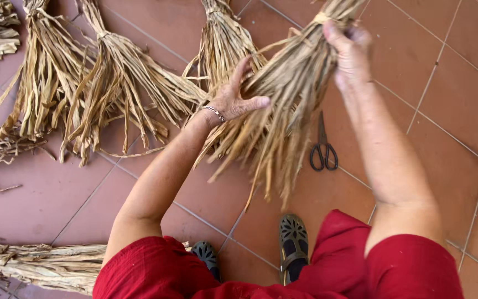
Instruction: The person gathers dried plant strips from the floor, aligns them into bundles, and ties them using strips of the same material. Shears are used to cut the binding strips. The person repeatedly picks up, arranges, and secures the bundles on a tiled floor.
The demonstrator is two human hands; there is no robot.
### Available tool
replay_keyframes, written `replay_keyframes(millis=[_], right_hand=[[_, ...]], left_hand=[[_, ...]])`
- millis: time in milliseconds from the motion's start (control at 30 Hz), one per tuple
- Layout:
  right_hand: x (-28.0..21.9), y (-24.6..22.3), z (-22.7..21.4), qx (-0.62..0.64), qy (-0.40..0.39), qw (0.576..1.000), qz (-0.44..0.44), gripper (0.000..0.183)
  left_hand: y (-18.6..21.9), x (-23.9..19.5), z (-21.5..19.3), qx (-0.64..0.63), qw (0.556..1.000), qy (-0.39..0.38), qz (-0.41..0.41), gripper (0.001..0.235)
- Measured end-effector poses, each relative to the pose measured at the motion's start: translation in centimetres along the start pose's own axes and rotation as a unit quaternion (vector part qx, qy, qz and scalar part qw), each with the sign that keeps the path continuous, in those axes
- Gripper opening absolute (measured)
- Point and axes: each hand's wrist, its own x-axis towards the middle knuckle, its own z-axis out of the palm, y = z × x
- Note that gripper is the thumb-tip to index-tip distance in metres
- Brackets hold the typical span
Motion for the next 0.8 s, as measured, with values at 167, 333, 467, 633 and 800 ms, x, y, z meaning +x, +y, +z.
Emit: replay_keyframes(millis=[167,333,467,633,800], right_hand=[[0.0,0.5,2.6,0.072,-0.066,0.995,0.017,0.028],[-2.3,2.0,3.9,0.027,-0.159,0.985,0.061,0.077],[-6.9,5.8,5.7,-0.22,-0.356,0.907,0.046,0.123],[-10.1,9.8,5.5,-0.223,-0.324,0.882,0.259,0.084],[-9.5,10.1,3.5,-0.217,-0.217,0.921,0.239,0.078]], left_hand=[[-1.7,1.1,2.6,-0.415,0.897,-0.057,-0.139,0.088],[-1.1,-0.9,1.4,-0.334,0.935,0.076,-0.088,0.036],[1.4,-2.0,-0.4,-0.233,0.95,0.186,-0.097,0.033],[2.0,-2.7,-3.0,-0.35,0.9,0.25,-0.067,0.043],[2.2,-5.1,-5.3,-0.279,0.927,0.245,-0.06,0.03]])
